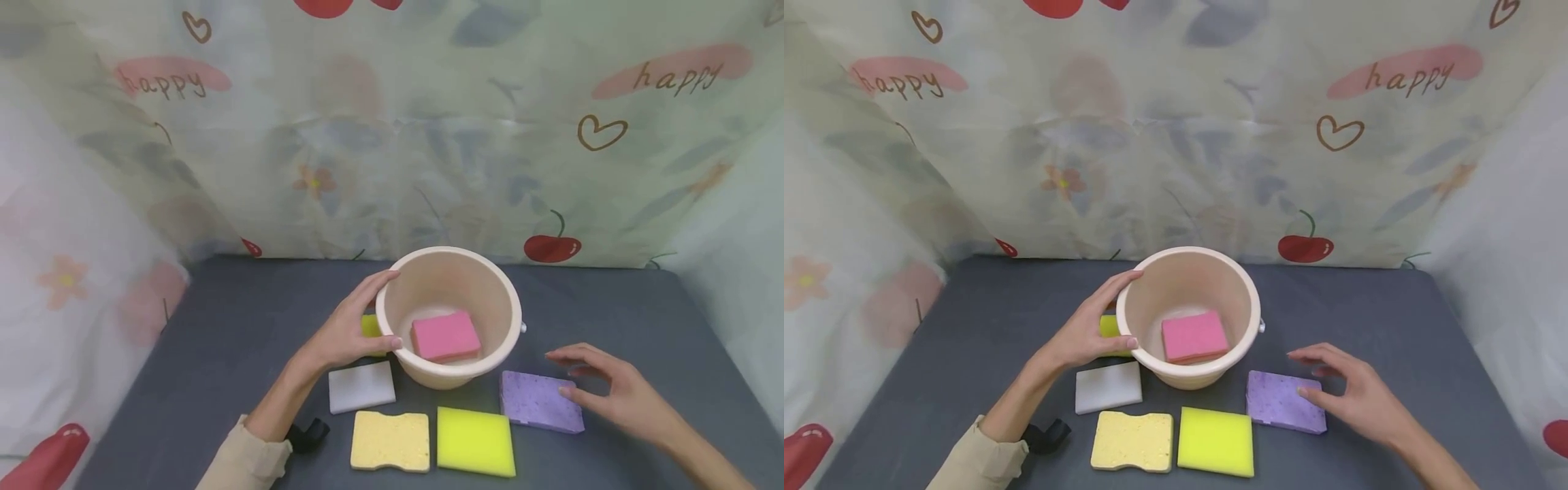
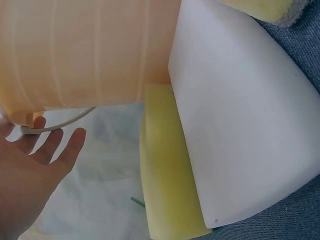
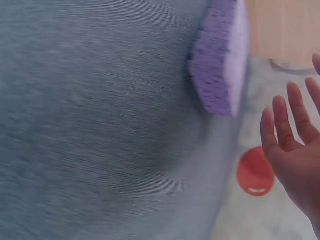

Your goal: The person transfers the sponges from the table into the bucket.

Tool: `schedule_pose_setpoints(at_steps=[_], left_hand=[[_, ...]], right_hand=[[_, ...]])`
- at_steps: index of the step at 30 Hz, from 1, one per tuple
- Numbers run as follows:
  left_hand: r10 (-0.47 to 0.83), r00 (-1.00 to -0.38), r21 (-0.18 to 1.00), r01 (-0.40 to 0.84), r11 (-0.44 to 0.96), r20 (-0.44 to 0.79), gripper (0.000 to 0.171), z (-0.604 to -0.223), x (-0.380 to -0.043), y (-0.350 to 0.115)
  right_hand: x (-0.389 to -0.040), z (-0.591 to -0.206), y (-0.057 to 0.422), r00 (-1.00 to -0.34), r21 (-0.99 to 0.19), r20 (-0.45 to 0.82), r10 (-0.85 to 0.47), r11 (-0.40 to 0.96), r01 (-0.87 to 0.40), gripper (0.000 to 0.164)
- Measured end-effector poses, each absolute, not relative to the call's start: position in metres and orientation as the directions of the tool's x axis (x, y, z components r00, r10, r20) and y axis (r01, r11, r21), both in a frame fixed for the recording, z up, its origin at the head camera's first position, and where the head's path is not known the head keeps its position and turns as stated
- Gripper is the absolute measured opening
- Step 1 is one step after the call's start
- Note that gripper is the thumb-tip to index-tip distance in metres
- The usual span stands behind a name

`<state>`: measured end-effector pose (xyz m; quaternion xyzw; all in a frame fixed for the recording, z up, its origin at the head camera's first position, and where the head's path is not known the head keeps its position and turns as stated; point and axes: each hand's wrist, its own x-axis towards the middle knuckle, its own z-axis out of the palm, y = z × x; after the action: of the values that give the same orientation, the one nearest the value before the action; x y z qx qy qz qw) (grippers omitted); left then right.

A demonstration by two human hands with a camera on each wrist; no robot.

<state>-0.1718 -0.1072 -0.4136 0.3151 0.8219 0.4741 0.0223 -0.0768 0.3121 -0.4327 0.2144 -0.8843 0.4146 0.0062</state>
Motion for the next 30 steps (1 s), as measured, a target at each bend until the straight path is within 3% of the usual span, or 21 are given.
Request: schedule_pose_setpoints(at_steps=[5, 19, 25, 30], left_hand=[[0.547, -0.795, 0.79, 0.503, 0.351, 0.263, 0.095, -0.415, -0.172, -0.107], [0.544, -0.791, 0.795, 0.509, 0.331, 0.28, 0.092, -0.415, -0.171, -0.106], [0.539, -0.794, 0.804, 0.501, 0.321, 0.28, 0.092, -0.416, -0.17, -0.107], [0.537, -0.795, 0.809, 0.498, 0.312, 0.282, 0.092, -0.416, -0.17, -0.106]], right_hand=[[-0.07, -0.45, 0.312, -0.934, -0.682, 0.158, -0.32, 0.649, -0.338, 0.045], [-0.066, -0.465, 0.313, -0.963, -0.566, 0.001, -0.27, 0.794, -0.223, 0.062], [-0.061, -0.481, 0.31, -0.949, -0.524, 0.079, -0.306, 0.797, -0.301, 0.074], [-0.06, -0.484, 0.305, -0.952, -0.5, 0.081, -0.294, 0.814, -0.294, 0.08]])
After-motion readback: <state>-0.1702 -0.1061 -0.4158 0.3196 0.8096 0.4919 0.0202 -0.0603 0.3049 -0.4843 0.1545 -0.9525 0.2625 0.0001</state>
